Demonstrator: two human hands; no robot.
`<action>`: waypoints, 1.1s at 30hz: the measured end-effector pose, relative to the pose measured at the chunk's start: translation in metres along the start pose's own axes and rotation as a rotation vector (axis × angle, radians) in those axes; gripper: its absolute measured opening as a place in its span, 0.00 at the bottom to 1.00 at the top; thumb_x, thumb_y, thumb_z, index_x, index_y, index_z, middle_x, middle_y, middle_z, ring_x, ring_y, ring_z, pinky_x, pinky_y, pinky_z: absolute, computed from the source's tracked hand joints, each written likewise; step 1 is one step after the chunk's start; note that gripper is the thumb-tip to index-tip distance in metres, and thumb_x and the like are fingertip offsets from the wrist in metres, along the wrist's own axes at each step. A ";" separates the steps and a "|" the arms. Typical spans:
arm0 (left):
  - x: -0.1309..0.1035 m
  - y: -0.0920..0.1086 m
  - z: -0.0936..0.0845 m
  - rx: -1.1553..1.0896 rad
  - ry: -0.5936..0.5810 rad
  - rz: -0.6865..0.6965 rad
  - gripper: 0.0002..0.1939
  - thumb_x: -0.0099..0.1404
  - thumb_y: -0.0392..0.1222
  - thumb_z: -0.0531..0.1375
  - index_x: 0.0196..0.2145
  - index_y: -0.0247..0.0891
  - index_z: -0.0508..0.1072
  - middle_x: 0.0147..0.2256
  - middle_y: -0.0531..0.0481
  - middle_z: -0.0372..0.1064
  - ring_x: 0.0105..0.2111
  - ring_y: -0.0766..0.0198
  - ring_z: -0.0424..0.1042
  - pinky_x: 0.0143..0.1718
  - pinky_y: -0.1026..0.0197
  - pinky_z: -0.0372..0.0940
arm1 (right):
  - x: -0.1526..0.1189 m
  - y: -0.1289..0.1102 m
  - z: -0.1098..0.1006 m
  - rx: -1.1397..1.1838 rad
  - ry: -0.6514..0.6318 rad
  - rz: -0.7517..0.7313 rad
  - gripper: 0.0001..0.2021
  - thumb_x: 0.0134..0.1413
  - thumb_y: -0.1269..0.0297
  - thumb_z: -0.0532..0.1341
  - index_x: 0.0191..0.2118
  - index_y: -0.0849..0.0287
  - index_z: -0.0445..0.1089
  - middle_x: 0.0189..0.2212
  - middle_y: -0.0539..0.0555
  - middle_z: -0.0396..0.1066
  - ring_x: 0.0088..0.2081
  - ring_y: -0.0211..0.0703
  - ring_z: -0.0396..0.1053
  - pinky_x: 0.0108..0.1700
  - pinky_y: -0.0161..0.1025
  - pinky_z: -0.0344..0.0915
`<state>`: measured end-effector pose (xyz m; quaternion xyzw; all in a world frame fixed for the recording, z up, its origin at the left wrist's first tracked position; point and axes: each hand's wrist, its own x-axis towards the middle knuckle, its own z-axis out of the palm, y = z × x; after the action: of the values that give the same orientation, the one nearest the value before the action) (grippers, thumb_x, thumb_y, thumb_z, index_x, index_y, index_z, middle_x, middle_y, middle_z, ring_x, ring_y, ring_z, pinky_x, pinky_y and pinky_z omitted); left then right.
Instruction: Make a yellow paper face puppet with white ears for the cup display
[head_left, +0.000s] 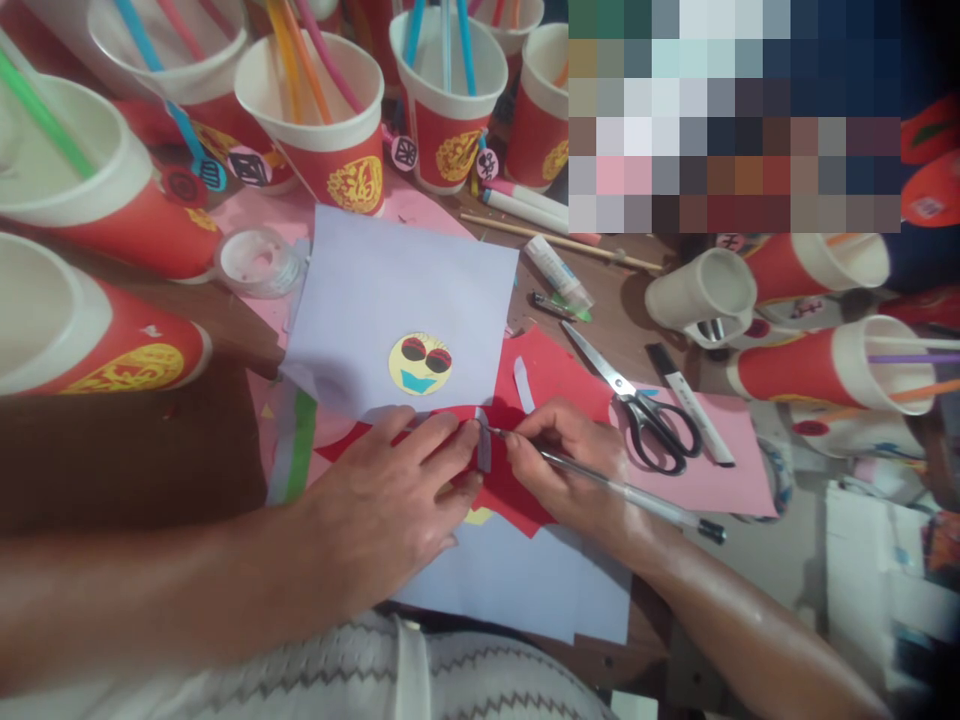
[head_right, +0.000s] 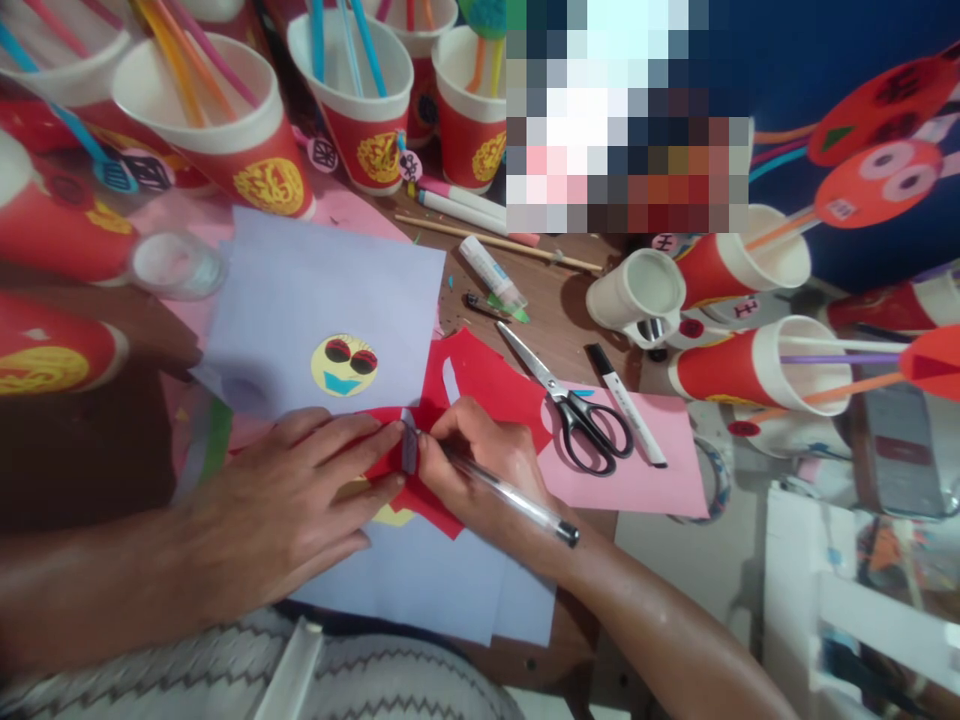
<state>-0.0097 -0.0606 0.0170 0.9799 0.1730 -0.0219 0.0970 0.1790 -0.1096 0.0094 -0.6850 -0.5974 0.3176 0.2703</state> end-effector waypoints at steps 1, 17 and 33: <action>0.000 0.000 0.000 -0.001 -0.001 0.011 0.21 0.59 0.52 0.59 0.48 0.40 0.70 0.53 0.42 0.65 0.50 0.50 0.61 0.45 0.48 0.56 | 0.000 0.000 0.000 0.000 0.008 0.002 0.07 0.52 0.65 0.58 0.26 0.58 0.62 0.15 0.44 0.63 0.16 0.29 0.59 0.19 0.27 0.56; -0.001 0.000 0.000 -0.045 0.001 -0.017 0.17 0.61 0.46 0.58 0.47 0.40 0.71 0.52 0.44 0.65 0.51 0.50 0.60 0.46 0.48 0.56 | 0.002 0.000 0.000 -0.009 0.009 0.015 0.08 0.53 0.64 0.58 0.26 0.57 0.60 0.15 0.43 0.61 0.15 0.29 0.58 0.18 0.27 0.54; -0.001 -0.004 -0.001 -0.013 -0.026 0.053 0.19 0.63 0.49 0.55 0.49 0.39 0.69 0.52 0.42 0.65 0.50 0.50 0.61 0.45 0.48 0.56 | -0.002 0.007 0.005 0.152 0.024 0.079 0.06 0.53 0.64 0.60 0.27 0.57 0.63 0.18 0.47 0.69 0.20 0.35 0.67 0.21 0.31 0.62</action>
<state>-0.0120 -0.0571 0.0177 0.9831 0.1457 -0.0310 0.1063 0.1795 -0.1123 0.0007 -0.6893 -0.5409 0.3642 0.3156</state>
